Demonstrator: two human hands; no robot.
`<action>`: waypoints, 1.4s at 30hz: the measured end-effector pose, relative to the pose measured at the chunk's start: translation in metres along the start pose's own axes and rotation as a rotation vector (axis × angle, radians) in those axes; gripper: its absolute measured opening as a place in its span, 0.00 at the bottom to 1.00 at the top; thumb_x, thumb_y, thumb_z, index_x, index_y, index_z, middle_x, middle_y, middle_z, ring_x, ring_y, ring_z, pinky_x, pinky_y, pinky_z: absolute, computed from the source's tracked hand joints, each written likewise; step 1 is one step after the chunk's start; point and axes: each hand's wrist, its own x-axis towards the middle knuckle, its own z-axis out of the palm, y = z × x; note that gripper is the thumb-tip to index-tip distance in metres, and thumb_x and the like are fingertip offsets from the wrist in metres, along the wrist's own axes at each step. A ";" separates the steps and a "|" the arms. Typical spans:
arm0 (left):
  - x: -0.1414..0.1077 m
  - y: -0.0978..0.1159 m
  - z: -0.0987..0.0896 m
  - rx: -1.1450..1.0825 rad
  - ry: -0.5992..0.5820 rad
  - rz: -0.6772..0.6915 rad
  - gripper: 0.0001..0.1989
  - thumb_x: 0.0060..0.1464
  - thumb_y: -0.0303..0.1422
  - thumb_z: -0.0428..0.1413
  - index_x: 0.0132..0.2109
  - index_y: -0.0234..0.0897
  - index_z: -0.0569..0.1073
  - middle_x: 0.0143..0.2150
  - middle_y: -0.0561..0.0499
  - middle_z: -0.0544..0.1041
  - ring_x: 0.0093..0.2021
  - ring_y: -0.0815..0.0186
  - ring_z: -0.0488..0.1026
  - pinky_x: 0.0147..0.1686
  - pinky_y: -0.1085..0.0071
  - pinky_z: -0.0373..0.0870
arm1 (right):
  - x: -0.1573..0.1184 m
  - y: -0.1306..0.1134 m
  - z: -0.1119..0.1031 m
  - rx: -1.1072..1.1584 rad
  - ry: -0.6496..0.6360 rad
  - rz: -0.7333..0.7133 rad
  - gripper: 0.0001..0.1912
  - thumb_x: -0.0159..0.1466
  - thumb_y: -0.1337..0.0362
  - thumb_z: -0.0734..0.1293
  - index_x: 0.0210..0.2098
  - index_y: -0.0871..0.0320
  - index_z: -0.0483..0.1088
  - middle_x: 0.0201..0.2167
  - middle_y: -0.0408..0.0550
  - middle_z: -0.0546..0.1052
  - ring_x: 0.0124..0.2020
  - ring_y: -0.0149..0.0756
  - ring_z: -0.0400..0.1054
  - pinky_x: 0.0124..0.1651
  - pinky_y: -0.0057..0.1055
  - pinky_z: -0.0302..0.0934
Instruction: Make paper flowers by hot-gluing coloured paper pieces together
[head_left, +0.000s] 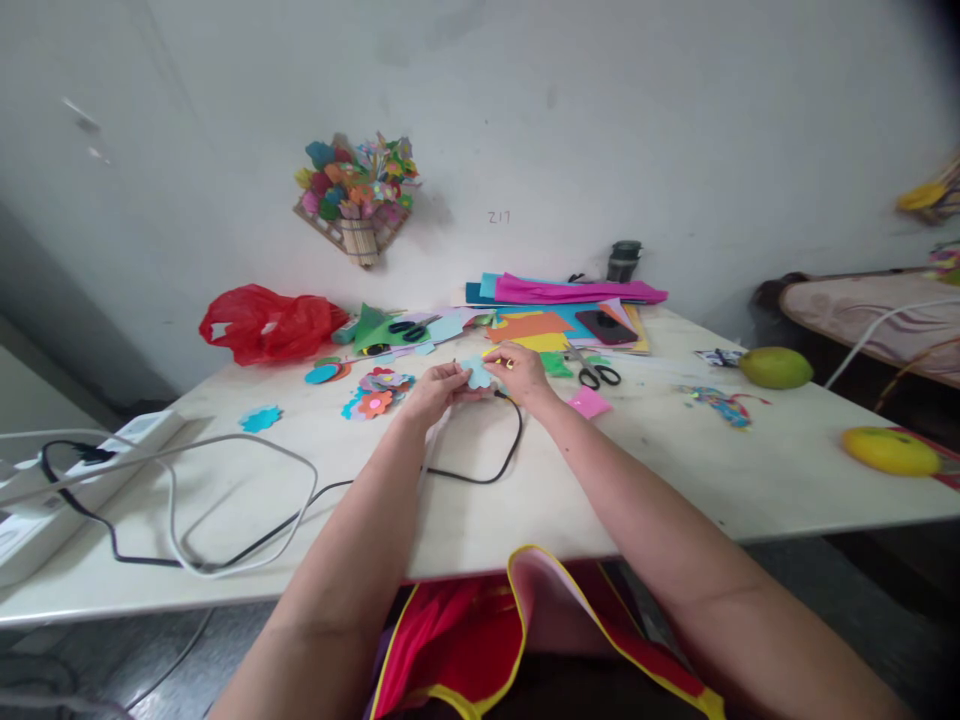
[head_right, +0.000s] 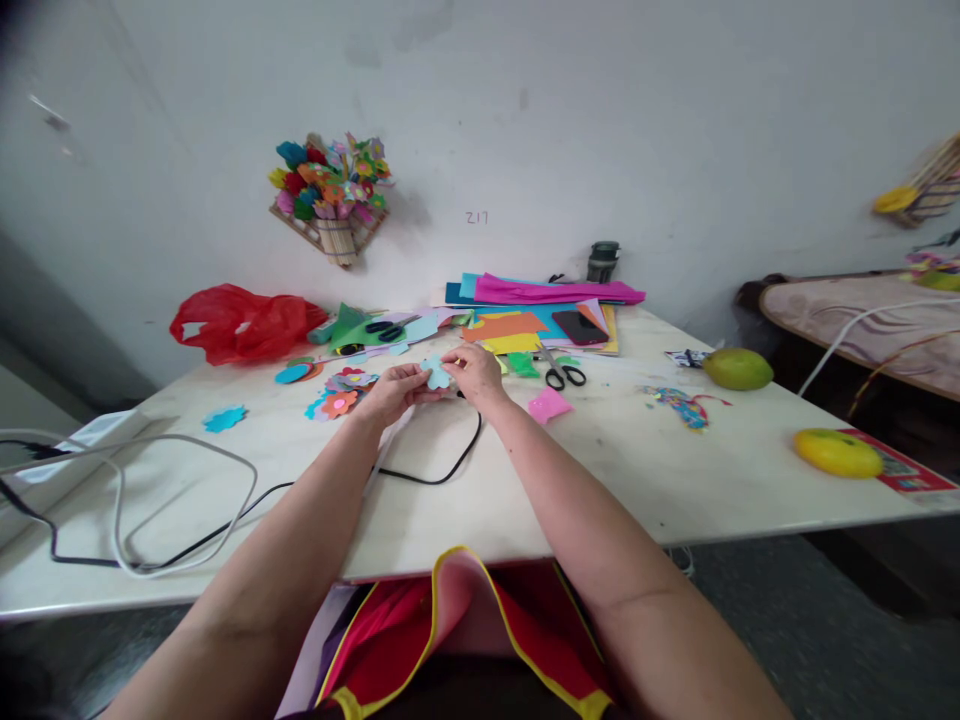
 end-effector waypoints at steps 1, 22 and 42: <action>0.000 0.000 0.000 0.003 -0.002 0.003 0.12 0.43 0.33 0.63 0.29 0.30 0.69 0.29 0.46 0.77 0.33 0.63 0.76 0.33 0.70 0.73 | 0.000 0.001 0.001 -0.001 -0.002 -0.012 0.06 0.55 0.67 0.65 0.31 0.57 0.75 0.31 0.45 0.75 0.32 0.32 0.66 0.38 0.28 0.60; 0.000 0.000 -0.001 -0.051 -0.016 0.034 0.12 0.42 0.32 0.63 0.28 0.30 0.68 0.25 0.50 0.74 0.29 0.67 0.75 0.36 0.68 0.74 | -0.002 -0.002 -0.001 -0.112 0.000 -0.205 0.11 0.60 0.62 0.62 0.30 0.54 0.78 0.40 0.48 0.74 0.42 0.38 0.65 0.47 0.34 0.58; 0.002 -0.004 -0.003 0.014 -0.057 0.033 0.13 0.44 0.34 0.62 0.33 0.30 0.69 0.28 0.49 0.76 0.31 0.65 0.76 0.33 0.71 0.74 | -0.005 -0.013 -0.008 0.595 -0.186 0.534 0.19 0.44 0.50 0.70 0.21 0.61 0.70 0.19 0.44 0.71 0.24 0.30 0.62 0.31 0.29 0.55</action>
